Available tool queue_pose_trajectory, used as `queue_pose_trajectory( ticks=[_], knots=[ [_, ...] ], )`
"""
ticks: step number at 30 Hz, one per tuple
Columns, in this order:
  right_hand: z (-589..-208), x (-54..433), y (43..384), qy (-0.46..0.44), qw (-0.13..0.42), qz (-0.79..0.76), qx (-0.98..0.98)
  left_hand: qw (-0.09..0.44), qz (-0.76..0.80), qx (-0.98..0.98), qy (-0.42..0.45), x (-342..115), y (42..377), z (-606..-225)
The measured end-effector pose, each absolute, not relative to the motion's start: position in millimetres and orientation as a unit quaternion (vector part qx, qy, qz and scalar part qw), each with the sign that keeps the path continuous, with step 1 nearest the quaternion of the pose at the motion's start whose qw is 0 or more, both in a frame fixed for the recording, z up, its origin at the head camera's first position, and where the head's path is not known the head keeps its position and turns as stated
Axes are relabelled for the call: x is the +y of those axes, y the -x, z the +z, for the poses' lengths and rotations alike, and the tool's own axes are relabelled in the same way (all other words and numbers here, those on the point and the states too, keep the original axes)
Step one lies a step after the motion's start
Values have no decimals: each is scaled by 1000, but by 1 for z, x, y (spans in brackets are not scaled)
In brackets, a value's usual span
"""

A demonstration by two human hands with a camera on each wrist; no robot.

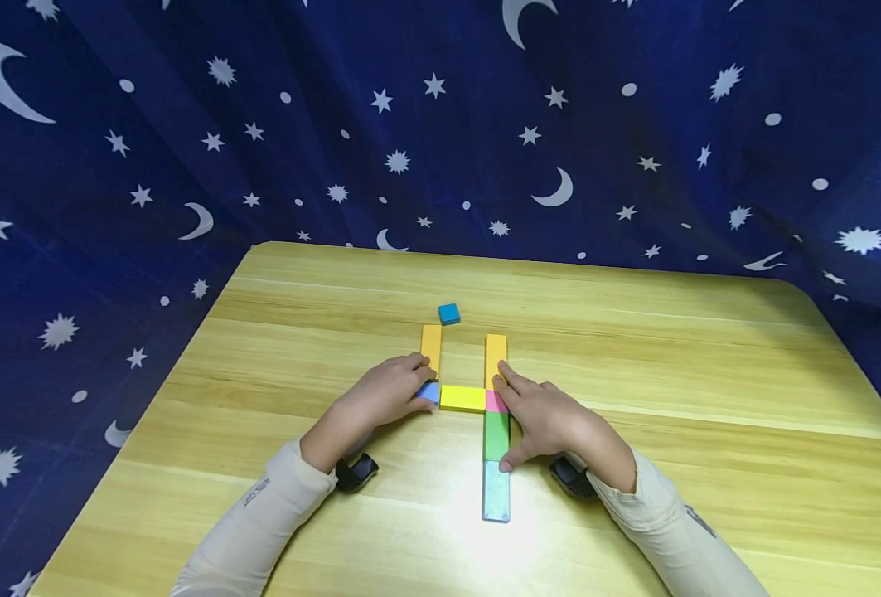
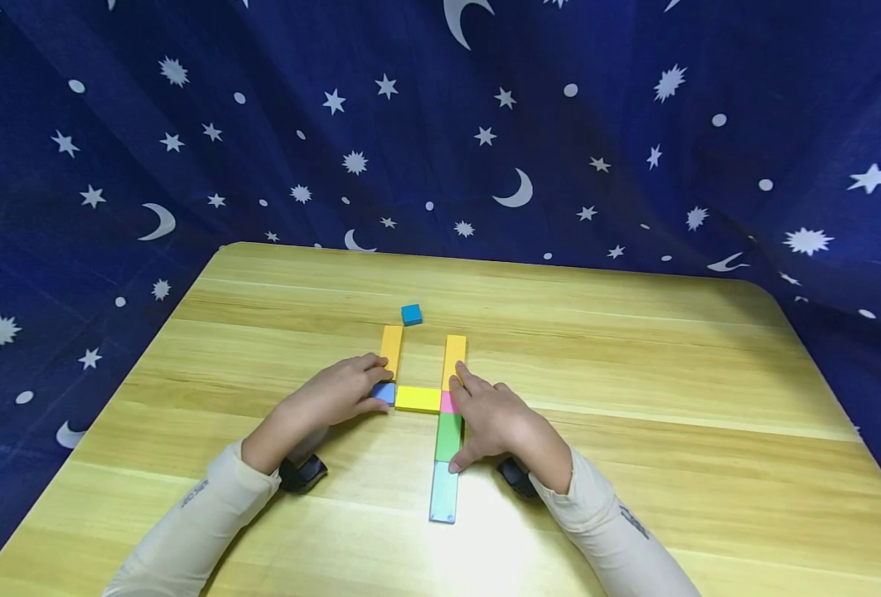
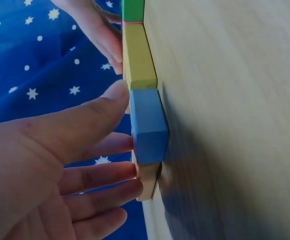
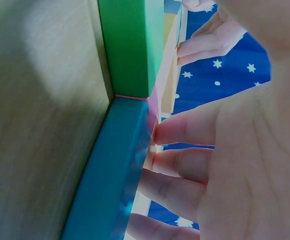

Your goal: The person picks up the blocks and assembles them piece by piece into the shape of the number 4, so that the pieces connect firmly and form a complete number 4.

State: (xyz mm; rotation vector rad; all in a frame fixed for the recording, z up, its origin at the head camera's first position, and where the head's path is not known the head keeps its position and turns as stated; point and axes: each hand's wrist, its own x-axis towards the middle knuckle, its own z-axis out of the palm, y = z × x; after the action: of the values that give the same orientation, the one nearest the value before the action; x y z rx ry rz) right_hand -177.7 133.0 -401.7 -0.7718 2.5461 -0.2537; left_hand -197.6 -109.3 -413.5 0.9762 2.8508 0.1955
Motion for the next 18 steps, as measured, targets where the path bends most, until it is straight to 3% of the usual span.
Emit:
queue_pose_trajectory(
  ticks=[18],
  knots=[
    [-400,134,177,285,219,-86,929,45,100,938,-330,-113,202,-420]
  ],
)
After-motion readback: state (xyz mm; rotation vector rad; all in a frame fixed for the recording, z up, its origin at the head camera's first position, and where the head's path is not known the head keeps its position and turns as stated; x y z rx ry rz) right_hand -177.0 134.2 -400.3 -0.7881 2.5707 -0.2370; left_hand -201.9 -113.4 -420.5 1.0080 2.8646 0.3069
